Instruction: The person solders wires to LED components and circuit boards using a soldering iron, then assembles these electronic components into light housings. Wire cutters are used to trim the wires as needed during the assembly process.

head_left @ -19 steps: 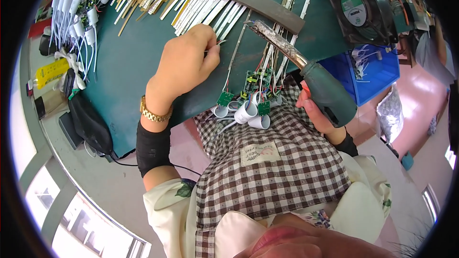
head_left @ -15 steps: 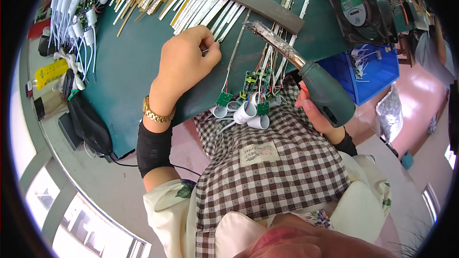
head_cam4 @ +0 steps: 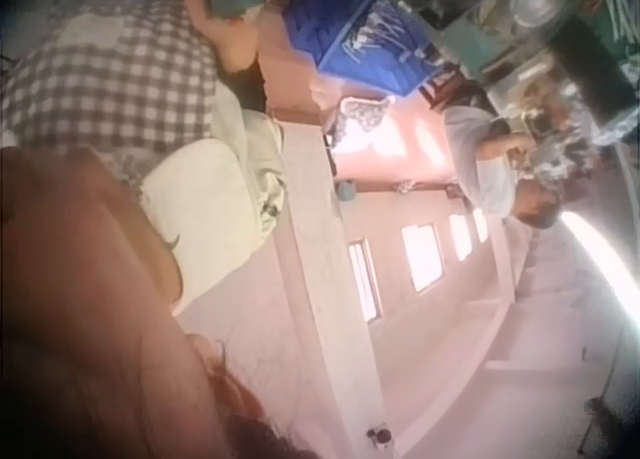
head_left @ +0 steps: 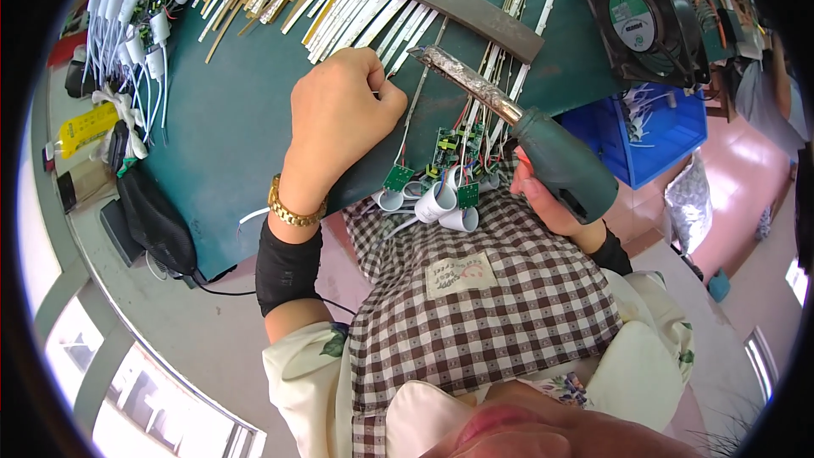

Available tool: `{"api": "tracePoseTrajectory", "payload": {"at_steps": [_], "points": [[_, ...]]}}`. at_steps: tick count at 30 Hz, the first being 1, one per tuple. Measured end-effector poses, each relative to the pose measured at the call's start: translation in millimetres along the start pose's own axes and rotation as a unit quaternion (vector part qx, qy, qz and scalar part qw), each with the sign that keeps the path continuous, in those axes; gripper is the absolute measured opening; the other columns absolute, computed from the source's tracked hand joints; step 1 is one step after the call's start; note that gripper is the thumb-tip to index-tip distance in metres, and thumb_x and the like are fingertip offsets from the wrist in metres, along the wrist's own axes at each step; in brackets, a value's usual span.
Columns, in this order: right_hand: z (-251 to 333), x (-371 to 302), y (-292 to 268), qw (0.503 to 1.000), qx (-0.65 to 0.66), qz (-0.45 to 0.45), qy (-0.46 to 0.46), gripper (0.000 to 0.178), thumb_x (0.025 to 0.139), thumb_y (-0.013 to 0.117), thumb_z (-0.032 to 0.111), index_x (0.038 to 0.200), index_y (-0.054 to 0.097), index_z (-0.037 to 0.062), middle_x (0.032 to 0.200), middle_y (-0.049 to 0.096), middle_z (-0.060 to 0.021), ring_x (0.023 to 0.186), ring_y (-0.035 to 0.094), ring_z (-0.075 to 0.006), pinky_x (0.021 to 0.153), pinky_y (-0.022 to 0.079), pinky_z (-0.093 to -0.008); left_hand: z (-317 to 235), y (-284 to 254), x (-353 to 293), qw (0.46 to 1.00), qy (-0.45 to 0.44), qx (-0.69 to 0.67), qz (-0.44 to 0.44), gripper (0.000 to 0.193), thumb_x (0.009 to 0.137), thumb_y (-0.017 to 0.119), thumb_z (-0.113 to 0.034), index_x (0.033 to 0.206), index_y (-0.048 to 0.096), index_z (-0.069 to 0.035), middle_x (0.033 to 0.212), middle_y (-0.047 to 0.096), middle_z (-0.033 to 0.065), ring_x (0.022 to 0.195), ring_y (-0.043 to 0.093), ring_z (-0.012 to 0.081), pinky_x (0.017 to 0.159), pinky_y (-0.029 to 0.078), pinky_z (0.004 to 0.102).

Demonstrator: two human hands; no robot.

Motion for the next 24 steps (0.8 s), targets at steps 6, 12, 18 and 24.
{"api": "tracePoseTrajectory", "payload": {"at_steps": [6,12,18,24], "points": [[13.3,15.7,5.3,1.0,-0.008,-0.004,0.008,0.034,0.089,0.057,-0.001,0.122,0.052,-0.0021,0.086,0.059,-0.0066,0.073,0.059,-0.0144,0.068,0.051,-0.0295,-0.5,1.6,0.4,0.999,0.026,0.019,-0.013,0.011,0.068,0.063,-0.014,0.065,0.057,-0.004,0.069,0.06,0.0135,0.064,0.06,0.0336,0.057,0.046,0.041],[22.1,21.8,7.9,0.997,-0.011,-0.057,0.052,0.029,0.076,0.067,-0.001,0.105,0.064,-0.0035,0.096,0.067,-0.0137,0.074,0.067,-0.0227,0.066,0.053,-0.0285,-0.4,3.1,1.6,0.999,0.034,0.027,-0.024,0.011,0.067,0.06,-0.014,0.065,0.058,-0.003,0.069,0.06,0.0148,0.065,0.06,0.0344,0.057,0.047,0.0422],[30.1,27.3,7.1,0.998,-0.034,-0.047,0.036,0.029,0.076,0.067,-0.001,0.105,0.064,-0.0032,0.095,0.066,-0.0128,0.073,0.067,-0.0226,0.067,0.053,-0.0284,0.5,2.0,1.6,0.999,0.03,0.041,-0.018,0.012,0.066,0.06,-0.014,0.065,0.059,-0.003,0.068,0.06,0.0157,0.064,0.061,0.0347,0.057,0.048,0.0423],[9.6,6.4,1.3,0.998,-0.059,-0.02,-0.004,0.029,0.091,0.056,0.001,0.119,0.052,-0.0018,0.084,0.059,-0.0083,0.072,0.061,-0.0159,0.066,0.051,-0.0296,0.0,2.2,2.2,0.998,0.033,0.04,-0.022,0.012,0.067,0.061,-0.015,0.067,0.062,-0.003,0.07,0.063,0.0163,0.064,0.062,0.0342,0.059,0.049,0.0422]]}}
Point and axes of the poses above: each hand's wrist, its own x-axis towards the middle knuckle, its own y-axis out of the palm, z = x × y, the point moved 2 cm from there along x, towards the middle knuckle
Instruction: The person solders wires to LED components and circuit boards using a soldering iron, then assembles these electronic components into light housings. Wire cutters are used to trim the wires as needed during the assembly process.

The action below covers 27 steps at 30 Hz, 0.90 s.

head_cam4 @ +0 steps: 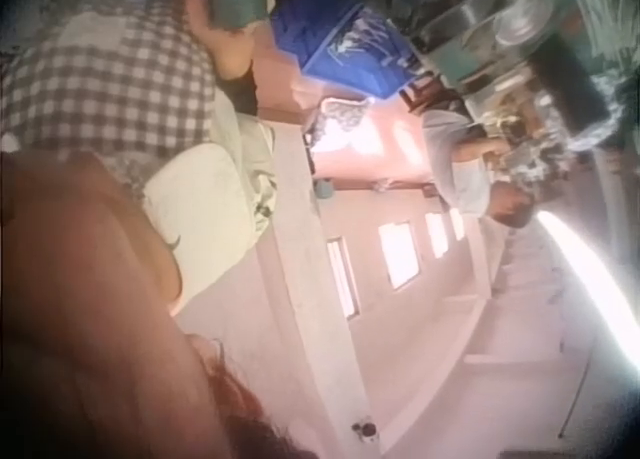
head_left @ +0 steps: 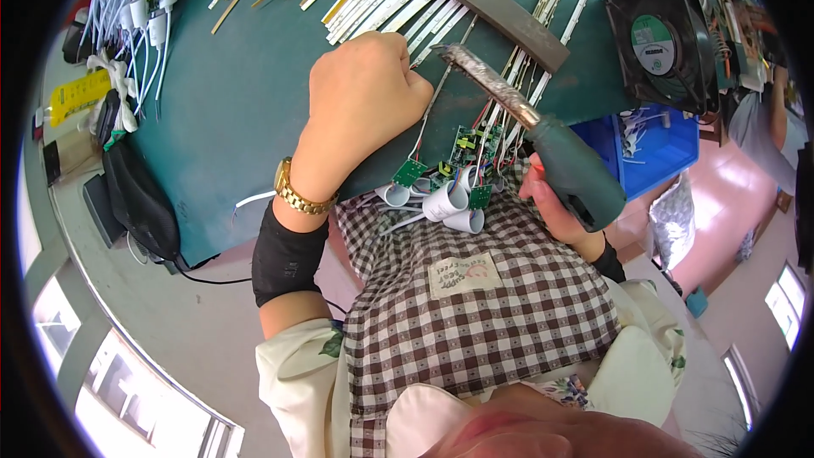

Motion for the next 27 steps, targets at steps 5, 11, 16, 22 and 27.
{"api": "tracePoseTrajectory", "payload": {"at_steps": [5,11,16,22,27], "points": [[7.5,0.7,1.2,0.982,0.109,-0.093,0.12,0.019,0.078,0.07,-0.003,0.096,0.066,-0.0007,0.079,0.067,-0.0085,0.069,0.066,-0.0202,0.064,0.052,-0.0291,0.2,0.6,-1.0,1.0,0.007,0.005,-0.006,0.013,0.068,0.06,-0.015,0.068,0.063,-0.002,0.07,0.063,0.0168,0.065,0.062,0.0343,0.06,0.05,0.0426],[-7.2,-6.3,-0.5,0.999,0.042,0.015,0.023,0.04,0.093,0.054,0.005,0.132,0.047,-0.0005,0.081,0.055,-0.0065,0.072,0.058,-0.016,0.068,0.05,-0.0298,-1.0,-0.4,-0.7,1.0,0.0,0.006,-0.002,0.014,0.068,0.06,-0.015,0.067,0.063,-0.001,0.07,0.063,0.0172,0.064,0.063,0.0346,0.059,0.05,0.0425],[-9.7,-5.5,1.5,0.998,0.05,0.018,0.016,0.039,0.093,0.054,0.003,0.131,0.048,0.0003,0.083,0.056,-0.0059,0.074,0.057,-0.0152,0.069,0.05,-0.03,-0.4,0.4,-0.9,1.0,-0.002,-0.003,-0.007,0.013,0.067,0.06,-0.014,0.066,0.063,-0.002,0.069,0.063,0.0174,0.064,0.063,0.0347,0.058,0.05,0.0426],[-11.0,-6.2,-0.3,0.998,0.053,0.016,0.029,0.039,0.093,0.055,0.003,0.131,0.048,0.0004,0.084,0.056,-0.0058,0.074,0.057,-0.0154,0.069,0.05,-0.0302,-0.5,1.2,-0.2,1.0,0.001,-0.002,-0.01,0.013,0.067,0.06,-0.014,0.066,0.063,-0.001,0.069,0.062,0.0174,0.063,0.063,0.0347,0.057,0.05,0.0428],[-2.4,-1.4,1.3,0.993,0.095,0.005,0.075,0.036,0.094,0.055,0.008,0.128,0.047,-0.0002,0.081,0.055,-0.0071,0.074,0.058,-0.0166,0.07,0.051,-0.032,-0.2,0.7,-1.2,1.0,-0.001,-0.003,-0.013,0.013,0.067,0.06,-0.014,0.066,0.063,-0.002,0.069,0.062,0.0176,0.063,0.063,0.0349,0.057,0.05,0.0429]]}}
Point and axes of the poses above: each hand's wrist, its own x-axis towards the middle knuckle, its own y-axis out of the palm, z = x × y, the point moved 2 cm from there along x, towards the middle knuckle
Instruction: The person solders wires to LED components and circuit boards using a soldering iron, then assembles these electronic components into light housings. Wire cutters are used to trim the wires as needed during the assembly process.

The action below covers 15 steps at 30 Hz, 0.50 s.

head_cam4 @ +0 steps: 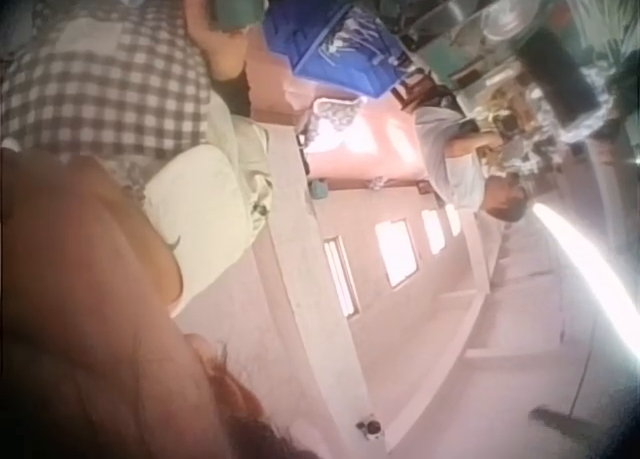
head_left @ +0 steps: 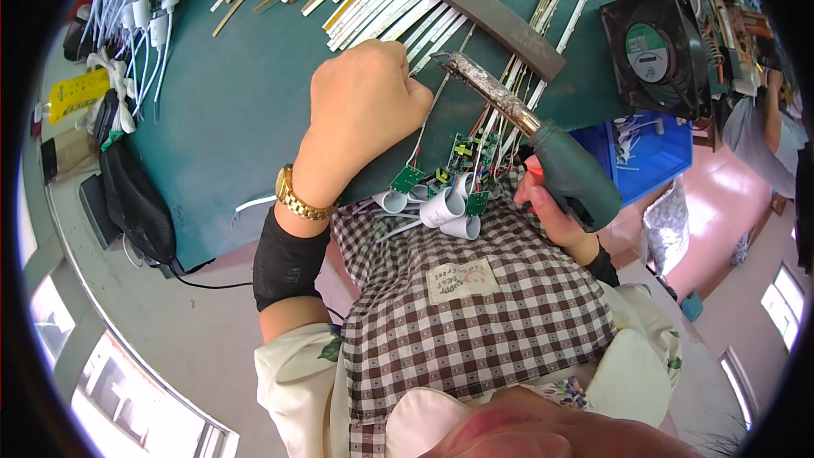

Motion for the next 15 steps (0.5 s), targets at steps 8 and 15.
{"api": "tracePoseTrajectory", "payload": {"at_steps": [8,15], "points": [[3.0,-0.5,2.3,0.992,0.111,-0.065,0.007,0.036,0.089,0.06,-0.002,0.124,0.051,-0.0026,0.099,0.061,-0.0078,0.075,0.064,-0.0147,0.07,0.054,-0.0294,2.1,0.3,0.3,1.0,0.007,0.003,-0.009,0.014,0.067,0.061,-0.015,0.065,0.061,-0.001,0.067,0.062,0.0166,0.063,0.061,0.0345,0.058,0.049,0.0424],[-1.1,-7.5,1.9,0.996,0.073,-0.055,0.01,0.032,0.088,0.061,-0.003,0.119,0.055,-0.0027,0.093,0.063,-0.0074,0.075,0.065,-0.0149,0.069,0.054,-0.0291,2.6,2.8,1.4,1.0,-0.007,-0.001,-0.007,0.013,0.067,0.062,-0.015,0.064,0.058,-0.003,0.066,0.06,0.0153,0.063,0.06,0.0347,0.058,0.047,0.0413]]}}
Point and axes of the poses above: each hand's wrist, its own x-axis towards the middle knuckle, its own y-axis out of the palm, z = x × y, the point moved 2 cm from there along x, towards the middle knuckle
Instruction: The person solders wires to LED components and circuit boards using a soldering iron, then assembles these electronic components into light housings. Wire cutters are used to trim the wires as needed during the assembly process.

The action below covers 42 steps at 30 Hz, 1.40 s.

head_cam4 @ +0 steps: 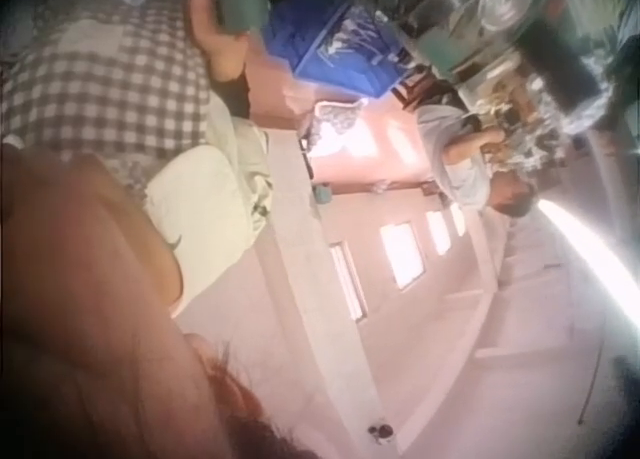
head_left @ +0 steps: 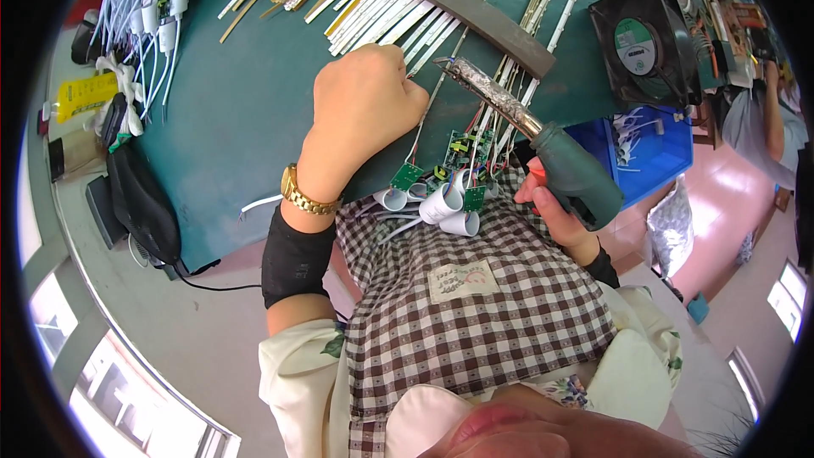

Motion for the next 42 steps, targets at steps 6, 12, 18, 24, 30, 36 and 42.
{"api": "tracePoseTrajectory", "payload": {"at_steps": [6,12,18,24,30,36,42], "points": [[3.9,0.1,-1.6,1.0,0.006,-0.012,-0.018,0.03,0.088,0.06,-0.003,0.118,0.055,-0.0031,0.09,0.064,-0.0071,0.075,0.065,-0.0146,0.069,0.054,-0.0291,0.6,0.2,0.1,1.0,-0.01,0.003,0.007,0.012,0.066,0.063,-0.015,0.064,0.059,-0.003,0.065,0.06,0.0156,0.063,0.06,0.0348,0.058,0.047,0.0413],[1.0,-4.2,-1.4,0.999,0.038,-0.016,-0.019,0.032,0.088,0.06,-0.003,0.12,0.055,-0.0035,0.093,0.063,-0.0071,0.077,0.065,-0.0144,0.07,0.054,-0.029,6.0,1.6,-0.4,1.0,-0.01,0.007,-0.008,0.013,0.066,0.063,-0.015,0.063,0.059,-0.003,0.064,0.06,0.0155,0.062,0.06,0.0346,0.058,0.047,0.0407],[-6.7,-9.3,-4.0,0.997,0.07,-0.031,-0.03,0.033,0.089,0.06,-0.002,0.121,0.054,-0.0036,0.094,0.062,-0.0068,0.077,0.064,-0.0143,0.07,0.053,-0.0295,9.1,0.2,2.6,1.0,-0.008,-0.005,0.008,0.014,0.065,0.064,-0.016,0.063,0.058,-0.003,0.062,0.06,0.0146,0.061,0.06,0.0337,0.058,0.048,0.0399],[-4.3,-7.2,-3.8,0.997,0.063,-0.028,-0.039,0.033,0.09,0.06,-0.002,0.122,0.054,-0.0042,0.092,0.063,-0.0074,0.076,0.064,-0.0145,0.069,0.054,-0.0292,15.8,-3.1,3.2,1.0,0.001,-0.007,0.021,0.013,0.069,0.064,-0.015,0.067,0.059,-0.003,0.065,0.06,0.0149,0.062,0.059,0.0335,0.06,0.048,0.0397],[-5.8,-11.4,-9.7,0.997,0.048,-0.056,-0.036,0.032,0.09,0.06,-0.001,0.121,0.055,-0.0032,0.089,0.064,-0.0079,0.073,0.064,-0.0143,0.067,0.053,-0.0288,22.9,-17.0,-14.8,0.991,0.095,-0.098,-0.011,0.012,0.078,0.063,-0.008,0.088,0.061,0.0,0.078,0.059,0.0153,0.071,0.06,0.0308,0.064,0.048,0.0383],[-10.6,-14.9,-12.3,0.995,0.061,-0.072,0.01,0.03,0.091,0.059,0.001,0.121,0.055,-0.0009,0.087,0.064,-0.0077,0.074,0.064,-0.013,0.06,0.049,-0.0245,26.9,-1.6,-38.4,0.993,0.01,-0.108,-0.048,0.013,0.079,0.064,-0.006,0.091,0.066,0.0,0.087,0.062,0.0149,0.078,0.062,0.0324,0.071,0.05,0.0388],[-8.3,-10.5,-5.7,0.998,0.034,-0.059,-0.02,0.031,0.093,0.058,0.006,0.123,0.052,0.0011,0.083,0.062,-0.006,0.073,0.063,-0.0121,0.055,0.046,-0.0235,-3.3,14.2,-49.2,0.984,0.063,-0.161,-0.038,0.015,0.079,0.064,-0.004,0.093,0.07,0.0,0.087,0.063,0.0142,0.077,0.062,0.0315,0.069,0.05,0.0376]]}}
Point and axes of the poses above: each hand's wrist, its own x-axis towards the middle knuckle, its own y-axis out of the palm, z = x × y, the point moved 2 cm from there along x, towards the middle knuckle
